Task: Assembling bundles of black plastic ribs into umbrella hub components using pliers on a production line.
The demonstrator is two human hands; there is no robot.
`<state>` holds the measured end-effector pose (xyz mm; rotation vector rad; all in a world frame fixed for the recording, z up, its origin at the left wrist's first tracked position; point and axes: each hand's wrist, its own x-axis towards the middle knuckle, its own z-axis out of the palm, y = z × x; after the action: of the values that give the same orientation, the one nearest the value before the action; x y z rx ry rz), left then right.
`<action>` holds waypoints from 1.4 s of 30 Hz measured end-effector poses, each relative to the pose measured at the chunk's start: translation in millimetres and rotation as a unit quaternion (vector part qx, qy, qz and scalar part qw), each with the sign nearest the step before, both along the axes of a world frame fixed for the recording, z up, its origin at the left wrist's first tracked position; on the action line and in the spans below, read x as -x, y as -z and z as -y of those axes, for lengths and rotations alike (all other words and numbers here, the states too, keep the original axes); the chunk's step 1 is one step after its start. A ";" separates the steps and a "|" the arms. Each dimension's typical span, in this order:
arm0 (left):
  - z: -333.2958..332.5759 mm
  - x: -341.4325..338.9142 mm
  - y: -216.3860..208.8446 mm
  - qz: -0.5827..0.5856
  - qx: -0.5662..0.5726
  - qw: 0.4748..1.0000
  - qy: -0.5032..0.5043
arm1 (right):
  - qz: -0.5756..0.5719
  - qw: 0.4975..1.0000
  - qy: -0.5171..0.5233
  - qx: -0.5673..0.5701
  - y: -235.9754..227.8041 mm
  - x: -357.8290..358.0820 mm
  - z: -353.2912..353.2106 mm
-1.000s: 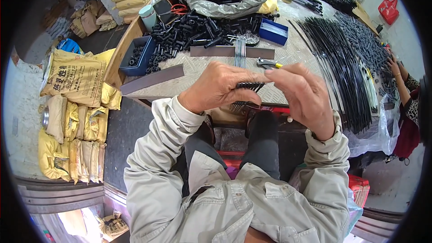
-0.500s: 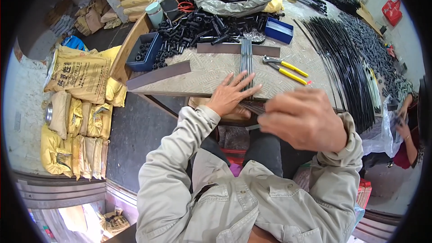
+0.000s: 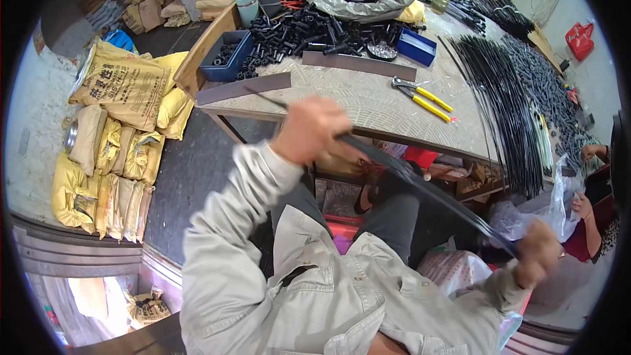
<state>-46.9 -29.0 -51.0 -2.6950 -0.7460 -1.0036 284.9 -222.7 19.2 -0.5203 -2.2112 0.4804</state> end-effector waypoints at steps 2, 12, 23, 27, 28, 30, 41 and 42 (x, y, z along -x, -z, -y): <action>-28.6 31.1 -11.1 -0.127 -0.052 0.990 -0.034 | 0.096 0.971 0.127 0.178 39.7 -19.0 -44.7; 4.3 -60.4 63.4 -0.472 0.027 0.859 0.196 | 0.262 0.829 -0.126 0.479 405.1 119.9 -86.2; 32.0 -72.5 69.2 -0.207 -0.059 0.922 0.323 | -0.235 0.927 0.081 0.282 255.0 137.3 -98.8; 64.5 -3.5 70.1 0.118 0.123 0.985 0.039 | -0.151 0.890 0.009 0.430 236.6 131.4 -91.8; 62.4 -3.3 74.3 0.219 0.194 0.956 0.012 | -0.155 0.887 0.009 0.434 231.8 137.1 -90.7; 69.4 -26.1 90.8 0.390 0.305 0.869 0.011 | -0.109 0.897 -0.001 0.428 227.1 137.9 -87.4; 71.6 -76.5 93.4 0.525 0.533 0.606 0.269 | -0.146 0.908 -0.355 0.166 61.1 108.6 -190.8; 63.9 -77.9 96.5 0.507 0.522 0.648 0.223 | -0.100 0.896 -0.398 0.170 51.3 112.3 -198.9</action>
<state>31.0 -92.8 -147.5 -2.9401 -1.0220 -3.2169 172.5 -23.7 -32.1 0.2998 -2.0681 1.2993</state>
